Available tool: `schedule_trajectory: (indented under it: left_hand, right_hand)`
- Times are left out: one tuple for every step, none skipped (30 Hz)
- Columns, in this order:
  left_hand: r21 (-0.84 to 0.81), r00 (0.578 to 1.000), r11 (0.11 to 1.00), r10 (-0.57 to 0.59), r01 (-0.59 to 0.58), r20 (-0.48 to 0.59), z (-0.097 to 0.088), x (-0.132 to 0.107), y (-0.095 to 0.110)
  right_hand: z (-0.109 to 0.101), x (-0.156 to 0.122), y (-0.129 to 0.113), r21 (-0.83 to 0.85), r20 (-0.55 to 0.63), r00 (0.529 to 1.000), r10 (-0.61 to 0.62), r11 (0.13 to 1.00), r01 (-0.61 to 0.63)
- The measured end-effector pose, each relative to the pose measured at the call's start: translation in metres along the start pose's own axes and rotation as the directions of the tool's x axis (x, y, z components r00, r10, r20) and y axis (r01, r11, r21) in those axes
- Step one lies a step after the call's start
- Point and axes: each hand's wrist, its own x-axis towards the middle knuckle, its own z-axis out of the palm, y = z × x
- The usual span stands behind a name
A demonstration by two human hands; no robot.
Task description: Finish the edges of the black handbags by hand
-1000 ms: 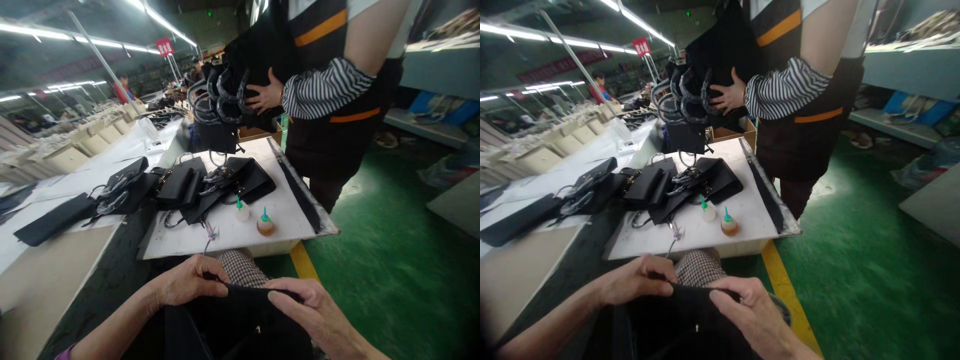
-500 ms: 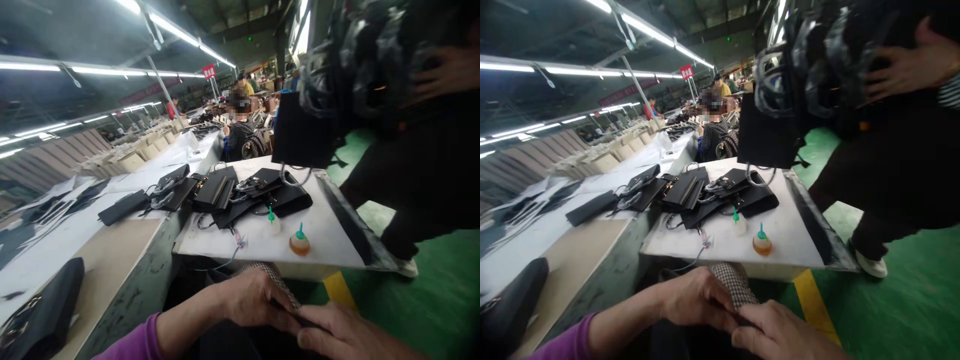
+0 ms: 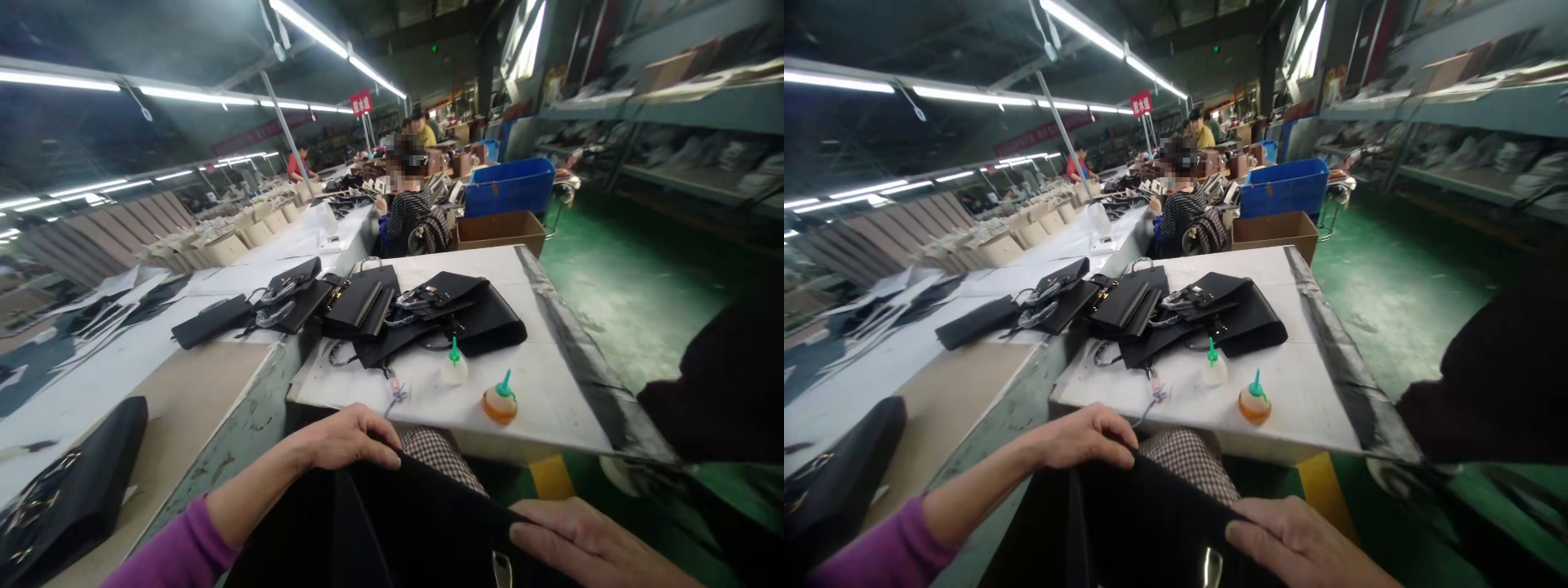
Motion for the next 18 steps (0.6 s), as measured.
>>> schedule_trajectory:
  left_hand:
    - [-0.004, 1.000, 1.000, -0.004, 0.004, -0.002, 0.001, -0.001, 0.001]
    - [-0.004, 1.000, 1.000, -0.008, 0.008, -0.002, 0.002, -0.002, 0.002]
    - [0.000, 1.000, 1.000, -0.011, 0.011, 0.000, 0.002, -0.002, 0.003]
    - [0.007, 1.000, 1.000, -0.014, 0.014, 0.002, 0.002, -0.003, 0.004]
    - [0.016, 1.000, 1.000, -0.016, 0.016, 0.004, 0.003, -0.003, 0.005]
    - [0.026, 1.000, 1.000, -0.017, 0.017, 0.005, 0.003, -0.003, 0.005]
    - [0.035, 1.000, 0.999, -0.018, 0.017, 0.006, 0.003, -0.003, 0.006]
    - [0.045, 1.000, 0.999, -0.017, 0.017, 0.005, 0.004, -0.003, 0.007]
    - [0.053, 1.000, 0.998, -0.016, 0.016, 0.002, 0.005, -0.003, 0.009]
    - [0.061, 1.000, 0.998, -0.015, 0.014, 0.001, 0.006, -0.004, 0.010]
    - [0.064, 1.000, 0.998, -0.012, 0.012, 0.004, 0.007, -0.005, 0.012]
    - [0.065, 1.000, 0.998, -0.007, 0.006, 0.016, 0.008, -0.005, 0.014]
    - [0.068, 0.999, 0.998, 0.002, -0.004, 0.034, 0.009, -0.006, 0.016]
    - [0.077, 0.998, 0.997, 0.014, -0.018, 0.057, 0.010, -0.007, 0.017]
    - [0.087, 0.997, 0.996, 0.025, -0.032, 0.079, 0.010, -0.008, 0.019]
    - [0.100, 0.995, 0.994, 0.035, -0.045, 0.095, 0.010, -0.008, 0.021]
    - [0.118, 0.994, 0.991, 0.044, -0.056, 0.103, 0.011, -0.008, 0.023]
    - [0.138, 0.993, 0.988, 0.050, -0.064, 0.103, 0.011, -0.008, 0.024]
  right_hand:
    - [-0.002, 0.002, 0.000, 0.034, 0.018, 1.000, 0.006, 0.999, -0.007]
    - [-0.003, 0.003, 0.002, 0.072, 0.030, 0.999, 0.010, 0.997, -0.012]
    - [-0.004, 0.004, 0.004, 0.113, 0.038, 0.999, 0.013, 0.993, -0.017]
    - [-0.004, 0.005, 0.005, 0.153, 0.049, 0.999, 0.014, 0.988, -0.022]
    - [-0.004, 0.006, 0.007, 0.191, 0.060, 0.998, 0.012, 0.981, -0.024]
    - [-0.004, 0.006, 0.007, 0.221, 0.066, 0.998, 0.009, 0.975, -0.023]
    - [-0.004, 0.005, 0.007, 0.242, 0.069, 0.998, 0.005, 0.970, -0.021]
    - [-0.004, 0.004, 0.006, 0.251, 0.064, 0.998, 0.005, 0.968, -0.021]
    - [-0.004, 0.003, 0.005, 0.251, 0.057, 0.998, 0.008, 0.968, -0.023]
    - [-0.004, 0.002, 0.003, 0.250, 0.052, 0.999, 0.011, 0.968, -0.024]
    - [-0.004, 0.001, 0.001, 0.253, 0.050, 0.999, 0.013, 0.967, -0.025]
    - [-0.003, 0.000, -0.001, 0.261, 0.054, 0.998, 0.010, 0.965, -0.024]
    - [-0.003, -0.001, -0.002, 0.277, 0.063, 0.998, 0.002, 0.961, -0.019]
    - [-0.002, -0.002, -0.003, 0.297, 0.076, 0.997, -0.010, 0.955, -0.013]
    - [-0.002, -0.003, -0.004, 0.315, 0.084, 0.996, -0.021, 0.949, -0.006]
    - [-0.001, -0.004, -0.004, 0.325, 0.087, 0.996, -0.030, 0.946, 0.000]
    - [0.000, -0.005, -0.004, 0.321, 0.086, 0.996, -0.035, 0.947, 0.005]
    - [0.001, -0.006, -0.003, 0.305, 0.080, 0.996, -0.035, 0.952, 0.009]
